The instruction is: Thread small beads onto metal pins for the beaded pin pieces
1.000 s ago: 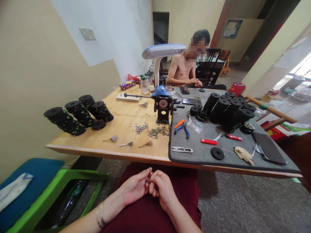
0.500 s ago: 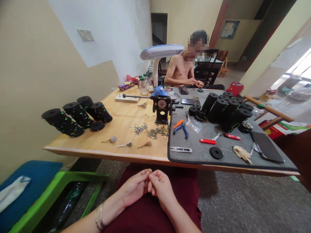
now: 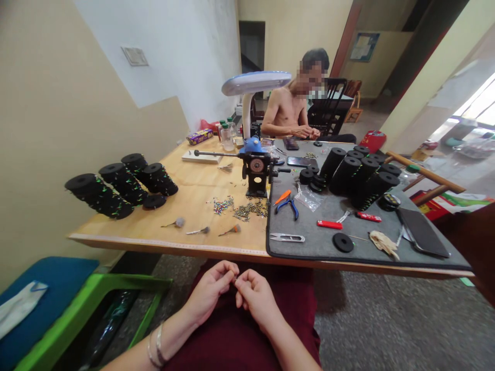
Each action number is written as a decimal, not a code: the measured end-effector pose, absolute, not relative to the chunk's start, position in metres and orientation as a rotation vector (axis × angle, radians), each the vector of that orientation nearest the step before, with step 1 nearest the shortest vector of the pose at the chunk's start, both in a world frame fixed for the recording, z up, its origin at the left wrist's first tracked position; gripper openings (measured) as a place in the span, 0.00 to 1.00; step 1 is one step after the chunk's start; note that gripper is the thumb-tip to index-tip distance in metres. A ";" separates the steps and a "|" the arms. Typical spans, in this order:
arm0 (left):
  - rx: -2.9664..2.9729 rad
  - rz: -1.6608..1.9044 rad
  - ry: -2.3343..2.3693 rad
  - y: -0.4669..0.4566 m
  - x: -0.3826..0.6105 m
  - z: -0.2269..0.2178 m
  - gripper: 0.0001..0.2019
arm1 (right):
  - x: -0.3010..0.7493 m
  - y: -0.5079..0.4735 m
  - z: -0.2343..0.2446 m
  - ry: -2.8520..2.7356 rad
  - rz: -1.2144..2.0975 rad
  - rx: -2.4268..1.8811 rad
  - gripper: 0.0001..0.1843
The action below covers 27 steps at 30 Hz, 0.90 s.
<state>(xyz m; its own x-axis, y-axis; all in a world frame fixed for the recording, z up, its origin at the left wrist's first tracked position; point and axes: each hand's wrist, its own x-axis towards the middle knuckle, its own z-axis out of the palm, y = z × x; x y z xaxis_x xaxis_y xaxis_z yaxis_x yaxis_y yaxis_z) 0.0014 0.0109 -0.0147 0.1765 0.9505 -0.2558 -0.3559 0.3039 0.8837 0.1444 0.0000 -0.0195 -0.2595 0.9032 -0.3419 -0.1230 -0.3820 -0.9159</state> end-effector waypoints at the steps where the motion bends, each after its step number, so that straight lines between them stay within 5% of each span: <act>1: 0.768 1.076 0.940 0.011 0.001 -0.011 0.06 | 0.146 0.000 -0.018 -1.103 1.698 -1.226 0.18; 10: 0.603 1.039 0.683 0.009 0.005 0.019 0.09 | 0.163 -0.002 -0.005 -1.582 1.270 -1.157 0.10; 27: 0.472 1.070 0.505 0.023 0.009 0.080 0.10 | 0.191 0.000 -0.049 -1.492 1.253 -1.203 0.13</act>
<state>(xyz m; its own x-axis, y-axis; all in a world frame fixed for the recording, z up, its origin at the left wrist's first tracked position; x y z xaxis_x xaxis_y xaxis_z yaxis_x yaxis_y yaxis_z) 0.0087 0.0226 0.0795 0.3897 0.9072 -0.1587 -0.6992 0.4036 0.5901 0.1907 -0.0001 -0.0488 -0.2008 0.9795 0.0133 0.1558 0.0453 -0.9868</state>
